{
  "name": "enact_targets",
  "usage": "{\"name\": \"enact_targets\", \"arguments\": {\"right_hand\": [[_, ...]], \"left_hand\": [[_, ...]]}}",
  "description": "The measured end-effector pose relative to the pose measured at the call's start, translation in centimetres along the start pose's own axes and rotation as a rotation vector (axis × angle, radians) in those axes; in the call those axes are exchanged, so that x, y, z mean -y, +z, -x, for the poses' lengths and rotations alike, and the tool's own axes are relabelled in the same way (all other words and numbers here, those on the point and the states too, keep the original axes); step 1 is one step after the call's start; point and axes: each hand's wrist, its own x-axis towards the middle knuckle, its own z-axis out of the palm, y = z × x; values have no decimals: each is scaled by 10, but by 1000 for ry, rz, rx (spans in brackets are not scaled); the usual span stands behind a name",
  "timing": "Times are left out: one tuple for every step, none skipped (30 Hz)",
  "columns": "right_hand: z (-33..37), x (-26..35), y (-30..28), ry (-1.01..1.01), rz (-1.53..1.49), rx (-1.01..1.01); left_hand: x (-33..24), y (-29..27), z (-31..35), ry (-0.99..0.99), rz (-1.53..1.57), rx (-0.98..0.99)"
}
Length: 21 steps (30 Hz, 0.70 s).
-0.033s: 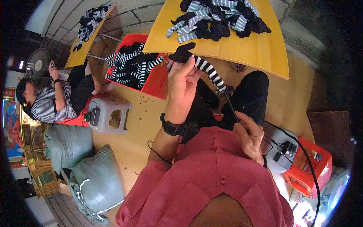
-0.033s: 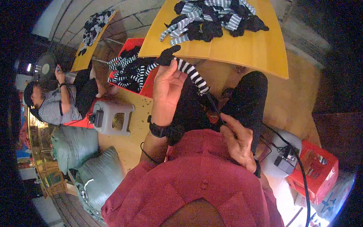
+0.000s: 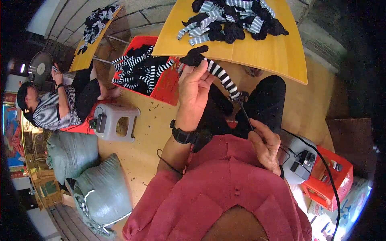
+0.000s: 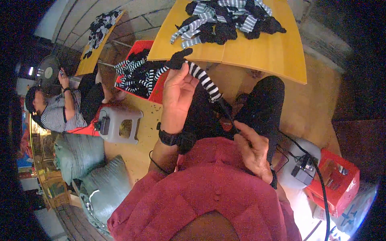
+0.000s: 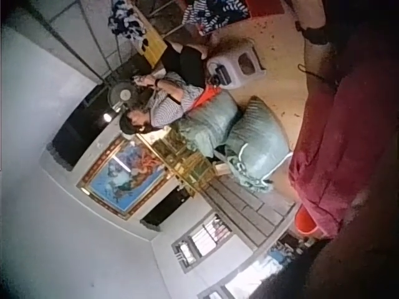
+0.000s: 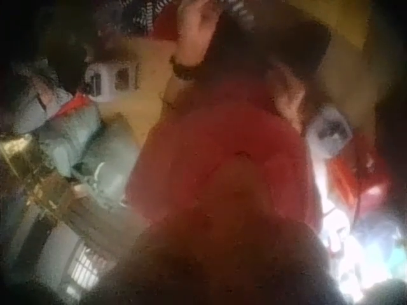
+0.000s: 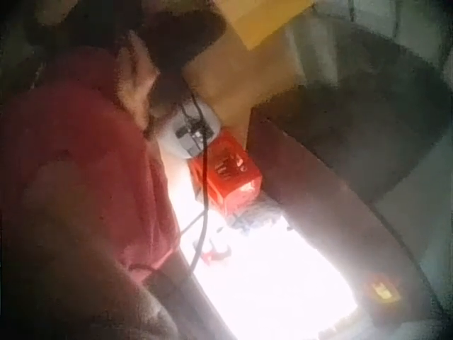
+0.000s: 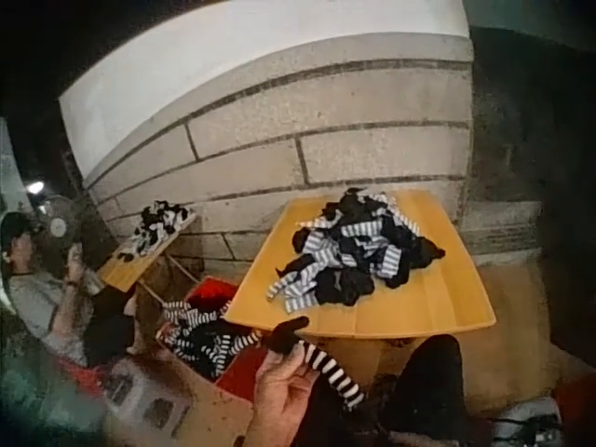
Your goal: A worker is using a metal rod to turn fabric tubes or socks right-side out in a manufacturing setting.
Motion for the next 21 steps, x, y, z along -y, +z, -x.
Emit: {"name": "enact_targets", "arguments": {"right_hand": [[-1, -1, -1, -44, 10, 27], [-1, -3, -1, -85, 18, 52], [-3, -2, -1, -84, 18, 53], [-5, -1, -1, -96, 28, 69], [-7, 1, -1, -109, 38, 86], [-8, 2, -2, -108, 37, 87], [-10, 4, -2, -89, 59, 105], [-12, 5, -3, -72, 80, 125], [-12, 5, -3, -74, 79, 128], [-12, 5, -6, -116, 113, 144], [-11, 5, -7, -158, 146, 159], [-11, 6, -9, -161, 144, 161], [-11, 8, -11, -130, 150, 187], [-10, 10, -14, -101, 157, 211], [-9, 12, -17, -106, 156, 211], [-7, 15, -21, -42, 166, 251], [-7, 16, -24, 15, 175, 288], [-5, 15, -27, 1, 174, 285], [-2, 14, -30, 7, 185, 293], [2, 12, -33, 16, 197, 300], [4, 12, -36, 6, 198, 295]], "left_hand": [[0, 0, 0, 3, 3, -1], [2, 3, 1, -15, -17, 46], [3, 5, 2, -33, -37, 94], [5, 9, 3, -61, -42, 75], [6, 11, 4, -61, -48, 134], [6, 13, 5, -72, -54, 121], [6, 14, 6, -83, -59, 109], [4, 13, 5, -80, -59, 107], [3, 12, 3, -65, -92, 85], [1, 12, 0, -49, -124, 64], [0, 12, -1, -46, -126, 63], [0, 13, -3, -46, -120, 66], [-1, 13, -4, -46, -114, 70], [-2, 13, -6, -42, -116, 73], [-3, 11, -7, -42, -116, 67], [-3, 9, -9, -41, -117, 62], [-5, 10, -11, -31, -120, 72], [-7, 10, -11, -23, -105, 57], [-9, 9, -11, -15, -91, 43], [-10, 7, -12, -6, -104, 31], [-11, 4, -15, 0, -105, 41]]}}
